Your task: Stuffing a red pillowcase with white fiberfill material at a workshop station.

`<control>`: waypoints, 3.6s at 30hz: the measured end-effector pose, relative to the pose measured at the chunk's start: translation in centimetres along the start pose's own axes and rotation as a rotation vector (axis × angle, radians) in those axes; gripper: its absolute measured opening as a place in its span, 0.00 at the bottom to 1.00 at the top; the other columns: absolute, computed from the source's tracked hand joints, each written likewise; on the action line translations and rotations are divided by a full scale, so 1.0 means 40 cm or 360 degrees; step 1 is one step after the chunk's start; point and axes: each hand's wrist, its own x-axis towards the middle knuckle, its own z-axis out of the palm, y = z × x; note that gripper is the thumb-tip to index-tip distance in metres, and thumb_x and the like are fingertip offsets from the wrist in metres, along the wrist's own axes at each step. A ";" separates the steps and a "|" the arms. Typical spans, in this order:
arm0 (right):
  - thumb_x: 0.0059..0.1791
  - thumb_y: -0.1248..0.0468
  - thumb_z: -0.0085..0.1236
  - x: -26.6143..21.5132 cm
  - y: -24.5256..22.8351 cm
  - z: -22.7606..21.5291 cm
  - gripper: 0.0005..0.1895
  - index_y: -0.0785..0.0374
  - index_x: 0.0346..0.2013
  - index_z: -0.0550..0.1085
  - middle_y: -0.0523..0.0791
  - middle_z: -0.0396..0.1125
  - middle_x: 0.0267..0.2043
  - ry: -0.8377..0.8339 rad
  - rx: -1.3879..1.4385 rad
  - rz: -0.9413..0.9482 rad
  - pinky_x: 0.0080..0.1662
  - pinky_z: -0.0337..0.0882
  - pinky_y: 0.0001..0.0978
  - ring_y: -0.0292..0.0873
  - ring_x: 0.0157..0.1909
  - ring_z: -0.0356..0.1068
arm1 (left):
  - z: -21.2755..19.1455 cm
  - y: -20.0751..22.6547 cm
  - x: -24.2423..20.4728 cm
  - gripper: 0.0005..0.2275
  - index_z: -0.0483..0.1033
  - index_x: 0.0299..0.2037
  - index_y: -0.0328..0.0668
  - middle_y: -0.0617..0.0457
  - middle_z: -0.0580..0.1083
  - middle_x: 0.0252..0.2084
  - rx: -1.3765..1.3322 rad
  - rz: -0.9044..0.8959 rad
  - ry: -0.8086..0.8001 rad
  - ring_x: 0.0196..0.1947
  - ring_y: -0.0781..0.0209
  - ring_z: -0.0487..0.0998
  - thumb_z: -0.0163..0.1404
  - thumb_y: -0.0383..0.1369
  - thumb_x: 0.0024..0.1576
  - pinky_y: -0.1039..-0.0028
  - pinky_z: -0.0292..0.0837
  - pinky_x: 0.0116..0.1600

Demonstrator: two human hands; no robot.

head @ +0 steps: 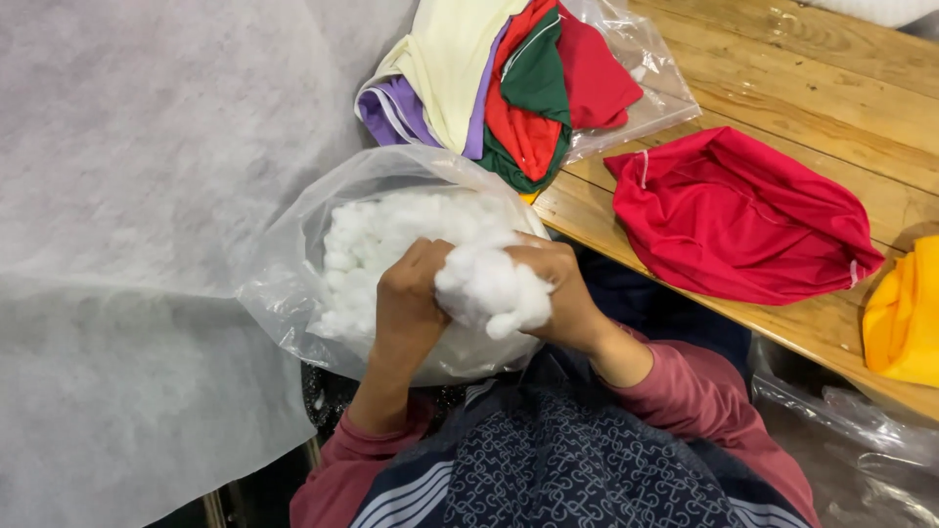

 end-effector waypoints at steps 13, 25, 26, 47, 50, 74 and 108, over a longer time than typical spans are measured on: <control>0.39 0.61 0.74 -0.183 -0.102 -0.440 0.23 0.65 0.40 0.71 0.50 0.68 0.42 0.0555 -0.0209 0.0044 0.48 0.74 0.40 0.49 0.44 0.68 | -0.176 -0.051 0.073 0.30 0.73 0.57 0.19 0.24 0.75 0.43 -0.0043 -0.0240 -0.0092 0.45 0.23 0.75 0.68 0.31 0.45 0.47 0.69 0.54; 0.49 0.78 0.66 -0.330 -0.188 -0.612 0.29 0.68 0.61 0.64 0.57 0.64 0.60 0.1199 -0.0596 0.0225 0.56 0.75 0.46 0.57 0.59 0.69 | 0.086 0.397 0.070 0.09 0.85 0.42 0.53 0.53 0.82 0.42 -0.0858 0.0645 0.0639 0.40 0.53 0.84 0.65 0.37 0.52 0.67 0.86 0.47; 0.49 0.78 0.66 -0.326 -0.181 -0.612 0.29 0.68 0.61 0.64 0.57 0.64 0.60 0.1183 -0.0604 0.0238 0.56 0.75 0.46 0.57 0.59 0.69 | 0.141 0.405 0.075 0.09 0.85 0.42 0.53 0.53 0.82 0.42 -0.0862 0.0624 0.0644 0.40 0.53 0.84 0.65 0.37 0.52 0.67 0.86 0.47; 0.51 0.67 0.70 -0.145 -0.150 -0.619 0.13 0.65 0.50 0.80 0.54 0.72 0.52 0.0407 -0.1798 0.0382 0.50 0.75 0.47 0.60 0.55 0.74 | 0.582 0.346 0.243 0.06 0.82 0.42 0.46 0.47 0.71 0.57 -0.0909 0.0172 0.0437 0.58 0.40 0.72 0.61 0.32 0.57 0.51 0.69 0.62; 0.50 0.63 0.68 -0.116 -0.060 -0.600 0.18 0.61 0.54 0.79 0.56 0.69 0.58 0.0227 -0.1738 0.0339 0.61 0.67 0.59 0.69 0.64 0.65 | 0.672 0.363 0.266 0.10 0.80 0.49 0.42 0.46 0.73 0.53 -0.0959 0.0366 0.0274 0.55 0.42 0.76 0.59 0.27 0.57 0.53 0.74 0.59; 0.54 0.80 0.58 -0.223 -0.078 -0.734 0.18 0.65 0.56 0.78 0.53 0.70 0.50 0.0617 -0.1902 0.0702 0.40 0.79 0.41 0.55 0.45 0.76 | 0.700 0.351 0.316 0.18 0.70 0.62 0.49 0.50 0.72 0.59 -0.0497 0.0351 -0.0768 0.61 0.49 0.75 0.53 0.33 0.61 0.65 0.74 0.60; 0.54 0.81 0.69 -0.244 -0.294 -0.732 0.09 0.77 0.49 0.81 0.54 0.72 0.40 0.1120 -0.2278 0.0570 0.36 0.69 0.30 0.42 0.36 0.67 | 0.898 0.552 0.272 0.10 0.81 0.48 0.51 0.51 0.78 0.46 -0.0835 0.1015 -0.0889 0.53 0.45 0.74 0.52 0.34 0.57 0.46 0.68 0.57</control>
